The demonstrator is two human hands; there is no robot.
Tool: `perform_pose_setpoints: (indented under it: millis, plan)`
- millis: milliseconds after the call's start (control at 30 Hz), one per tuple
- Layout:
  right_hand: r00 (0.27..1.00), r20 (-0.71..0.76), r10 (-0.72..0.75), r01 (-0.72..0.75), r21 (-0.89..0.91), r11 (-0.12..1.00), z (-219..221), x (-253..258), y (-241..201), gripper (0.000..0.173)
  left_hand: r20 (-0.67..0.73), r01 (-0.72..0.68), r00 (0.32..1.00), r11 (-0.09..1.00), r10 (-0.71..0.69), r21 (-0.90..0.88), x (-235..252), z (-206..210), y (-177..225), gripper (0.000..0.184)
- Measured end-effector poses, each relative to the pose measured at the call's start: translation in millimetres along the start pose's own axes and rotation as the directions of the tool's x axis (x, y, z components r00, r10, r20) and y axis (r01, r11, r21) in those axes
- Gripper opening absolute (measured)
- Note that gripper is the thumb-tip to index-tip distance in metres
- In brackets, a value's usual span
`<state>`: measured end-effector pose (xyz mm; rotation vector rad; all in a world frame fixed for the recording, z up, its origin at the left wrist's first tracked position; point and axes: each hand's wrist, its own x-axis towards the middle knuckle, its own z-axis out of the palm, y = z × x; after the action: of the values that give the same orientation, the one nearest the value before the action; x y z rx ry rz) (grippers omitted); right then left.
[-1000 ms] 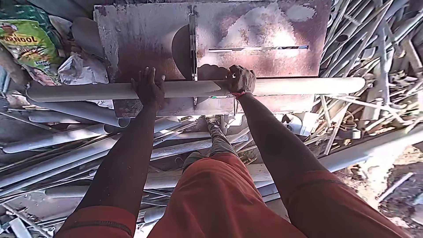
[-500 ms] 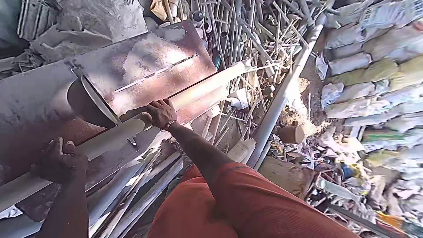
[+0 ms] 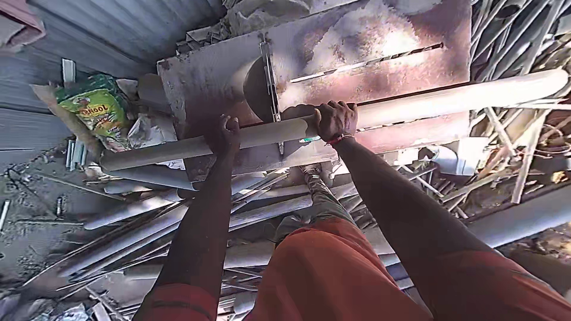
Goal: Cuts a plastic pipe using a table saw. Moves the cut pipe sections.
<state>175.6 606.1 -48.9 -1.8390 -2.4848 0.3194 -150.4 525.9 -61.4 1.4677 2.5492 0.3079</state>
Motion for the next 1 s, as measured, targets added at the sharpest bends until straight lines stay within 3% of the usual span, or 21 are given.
perform_pose_setpoints:
  millis: [200,500,633,800,1000]
  plan:
    - [0.991,0.127,0.037,-0.03,-0.06,0.998,-11.8,8.4,-2.8,0.056,0.012,0.031,0.999,0.999,-0.03,-0.023,2.6,-4.1,8.6,0.047]
    - [0.98,0.19,0.061,-0.047,-0.074,0.996,-23.9,18.9,-5.8,0.05,0.061,0.101,0.993,0.993,-0.098,-0.065,8.0,-7.7,15.2,0.052]
    - [0.975,0.214,0.063,-0.05,-0.065,0.997,-25.9,23.3,-5.3,0.053,-0.076,-0.007,0.997,0.992,-0.003,-0.13,3.3,-2.9,9.2,0.052]
    - [0.975,0.212,0.068,-0.06,-0.043,0.997,-23.2,30.5,-2.7,0.053,-0.111,-0.324,0.943,0.941,0.313,-0.099,-0.8,6.6,-8.8,0.066]
    - [0.961,0.265,0.081,-0.075,-0.036,0.997,-27.4,39.0,-3.2,0.049,0.026,-0.281,0.959,0.959,0.282,-0.022,6.5,0.4,1.1,0.06]
